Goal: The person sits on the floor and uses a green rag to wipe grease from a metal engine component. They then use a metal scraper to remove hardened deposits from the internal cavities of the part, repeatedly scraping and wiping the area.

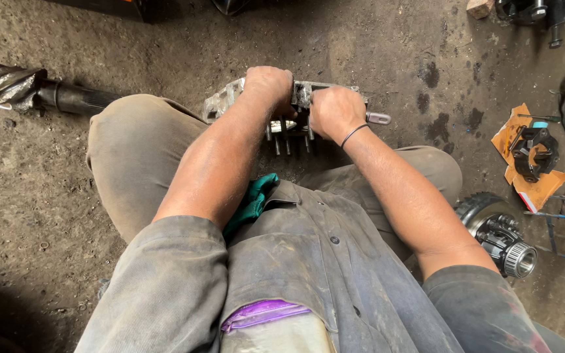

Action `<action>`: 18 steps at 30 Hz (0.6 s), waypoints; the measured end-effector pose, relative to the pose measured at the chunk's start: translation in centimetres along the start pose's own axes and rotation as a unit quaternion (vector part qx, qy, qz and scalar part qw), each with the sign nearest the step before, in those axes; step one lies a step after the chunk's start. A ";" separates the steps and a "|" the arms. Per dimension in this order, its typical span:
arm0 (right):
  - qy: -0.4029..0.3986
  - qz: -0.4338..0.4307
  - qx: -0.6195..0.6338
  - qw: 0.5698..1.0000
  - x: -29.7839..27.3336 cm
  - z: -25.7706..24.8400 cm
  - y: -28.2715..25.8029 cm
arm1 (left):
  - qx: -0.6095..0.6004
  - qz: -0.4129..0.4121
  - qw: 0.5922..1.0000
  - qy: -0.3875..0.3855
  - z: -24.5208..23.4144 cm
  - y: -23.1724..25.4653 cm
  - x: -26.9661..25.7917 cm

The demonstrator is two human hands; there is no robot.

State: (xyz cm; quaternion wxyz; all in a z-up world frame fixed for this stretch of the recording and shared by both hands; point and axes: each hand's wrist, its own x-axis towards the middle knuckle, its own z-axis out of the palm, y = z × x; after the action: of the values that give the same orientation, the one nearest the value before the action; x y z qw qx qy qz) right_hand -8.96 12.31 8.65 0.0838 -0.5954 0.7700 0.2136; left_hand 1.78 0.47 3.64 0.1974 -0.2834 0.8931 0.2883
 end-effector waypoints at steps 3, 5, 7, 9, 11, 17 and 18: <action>0.075 -0.001 0.004 0.997 0.8 0.3 -0.1 | 0.006 0.003 1.000 -0.005 -0.3 0.0 -0.5; 0.079 -0.013 -0.023 0.997 1.6 1.0 -0.4 | 0.008 0.008 1.000 -0.004 -0.3 0.2 -0.8; 0.073 -0.017 -0.033 0.997 1.4 1.6 -0.4 | 0.009 0.009 1.000 -0.002 0.0 0.2 -1.0; 0.061 -0.017 -0.029 0.998 0.7 1.6 -0.4 | 0.015 0.016 1.000 -0.004 0.1 0.3 -0.9; 0.032 -0.031 -0.059 0.997 0.5 1.0 0.0 | 0.020 0.017 1.000 -0.010 0.0 0.2 -0.8; 0.085 -0.039 -0.072 0.993 1.3 1.3 0.1 | 0.012 0.016 1.000 -0.005 0.1 0.4 -1.1; 0.109 -0.043 -0.062 0.991 1.3 1.5 0.1 | 0.012 0.017 1.000 -0.007 0.0 0.4 -1.2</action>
State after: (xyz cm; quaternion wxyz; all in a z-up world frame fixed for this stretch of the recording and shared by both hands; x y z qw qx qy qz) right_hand -9.64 11.85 6.85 -0.0289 -0.6518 0.7334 0.1912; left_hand 2.50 1.21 4.43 0.2019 -0.2639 0.8999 0.2824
